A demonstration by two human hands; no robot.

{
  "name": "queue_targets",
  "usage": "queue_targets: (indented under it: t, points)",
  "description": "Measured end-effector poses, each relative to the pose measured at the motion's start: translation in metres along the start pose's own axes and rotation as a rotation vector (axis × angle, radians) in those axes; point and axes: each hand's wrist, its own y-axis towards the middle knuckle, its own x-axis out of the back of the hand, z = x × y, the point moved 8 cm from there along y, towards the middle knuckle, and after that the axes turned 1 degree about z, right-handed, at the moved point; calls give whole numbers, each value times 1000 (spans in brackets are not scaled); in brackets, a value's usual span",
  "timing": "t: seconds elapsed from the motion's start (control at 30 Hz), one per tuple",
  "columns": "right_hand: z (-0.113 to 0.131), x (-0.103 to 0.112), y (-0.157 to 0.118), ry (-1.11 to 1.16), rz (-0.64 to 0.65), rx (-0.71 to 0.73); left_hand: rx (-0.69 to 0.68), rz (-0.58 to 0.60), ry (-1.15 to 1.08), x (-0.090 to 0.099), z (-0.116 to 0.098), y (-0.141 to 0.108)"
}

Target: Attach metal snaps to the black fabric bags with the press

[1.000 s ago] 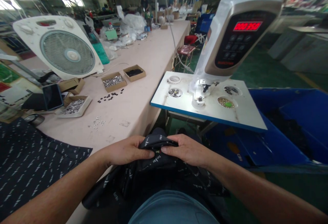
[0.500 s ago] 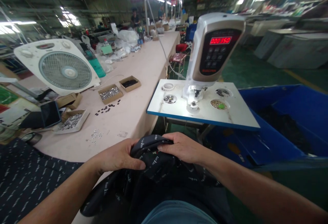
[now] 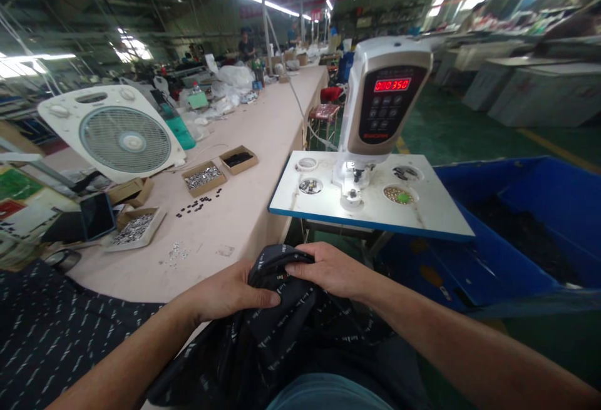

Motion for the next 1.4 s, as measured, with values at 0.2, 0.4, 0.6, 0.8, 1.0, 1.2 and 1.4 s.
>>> queue_targets:
  t: [0.2,0.4,0.6,0.8,1.0,1.2,1.4]
  points:
    - [0,-3,-6,88,101,31,-21,-16,24,-3,-7,0]
    - [5,-2,-11,-64,91,28,-56,-12,87,-1,-2,1]
    - [5,-5,-10,-83,37,16,-84,-80,209,4,-1,0]
    - [8,-4,-7,-155,2,37,-94,-94,172,1,-3,-2]
    - [13,-5,-2,-189,-27,52,-106,-213,184,11,8,0]
    - [11,-6,0,-251,-33,8,-197,-372,151,13,23,10]
    - [26,11,3,-315,131,-36,-321,-463,193,15,47,41]
